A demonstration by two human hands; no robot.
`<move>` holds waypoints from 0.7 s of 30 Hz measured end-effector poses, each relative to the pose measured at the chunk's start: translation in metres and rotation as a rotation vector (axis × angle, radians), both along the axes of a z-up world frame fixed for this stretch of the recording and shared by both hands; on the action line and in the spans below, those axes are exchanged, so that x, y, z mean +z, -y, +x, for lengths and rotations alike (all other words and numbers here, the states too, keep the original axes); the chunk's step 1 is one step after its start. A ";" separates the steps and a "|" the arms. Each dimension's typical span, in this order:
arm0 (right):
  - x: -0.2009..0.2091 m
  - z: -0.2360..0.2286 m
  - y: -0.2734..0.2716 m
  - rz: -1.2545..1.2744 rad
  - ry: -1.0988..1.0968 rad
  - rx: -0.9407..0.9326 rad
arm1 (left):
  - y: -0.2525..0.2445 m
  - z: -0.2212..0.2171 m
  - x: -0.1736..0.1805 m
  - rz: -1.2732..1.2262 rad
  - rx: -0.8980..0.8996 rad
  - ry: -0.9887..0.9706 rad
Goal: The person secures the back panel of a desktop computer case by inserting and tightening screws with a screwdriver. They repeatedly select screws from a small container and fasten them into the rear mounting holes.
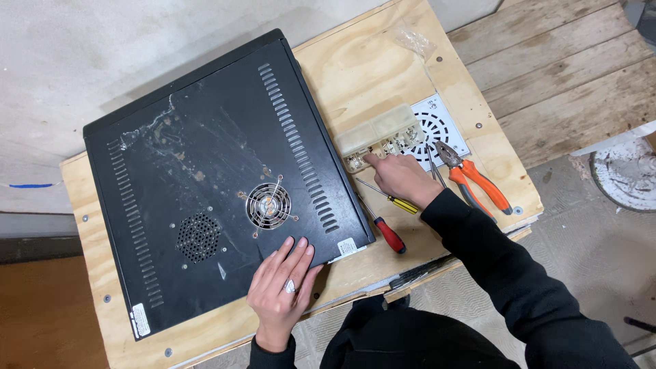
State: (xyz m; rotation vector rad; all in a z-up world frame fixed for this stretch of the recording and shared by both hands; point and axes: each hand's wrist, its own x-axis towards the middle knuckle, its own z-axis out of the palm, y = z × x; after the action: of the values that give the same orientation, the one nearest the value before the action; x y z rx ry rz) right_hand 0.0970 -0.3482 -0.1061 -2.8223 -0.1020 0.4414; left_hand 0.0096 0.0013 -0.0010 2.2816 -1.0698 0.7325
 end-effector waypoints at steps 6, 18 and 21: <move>0.009 -0.003 0.000 0.043 0.048 -0.010 | 0.000 0.000 0.000 0.006 0.002 -0.003; 0.015 -0.013 0.003 0.133 0.112 -0.039 | -0.001 -0.001 -0.002 0.021 0.006 -0.006; 0.004 -0.016 0.008 0.119 0.154 -0.034 | -0.002 0.000 -0.001 0.037 0.002 -0.003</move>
State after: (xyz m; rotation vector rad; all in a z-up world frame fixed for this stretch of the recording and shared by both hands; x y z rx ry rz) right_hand 0.0807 -0.3565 -0.1016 -2.7324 -0.1078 0.2032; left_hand 0.0092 0.0038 -0.0016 2.3138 -1.0888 0.7159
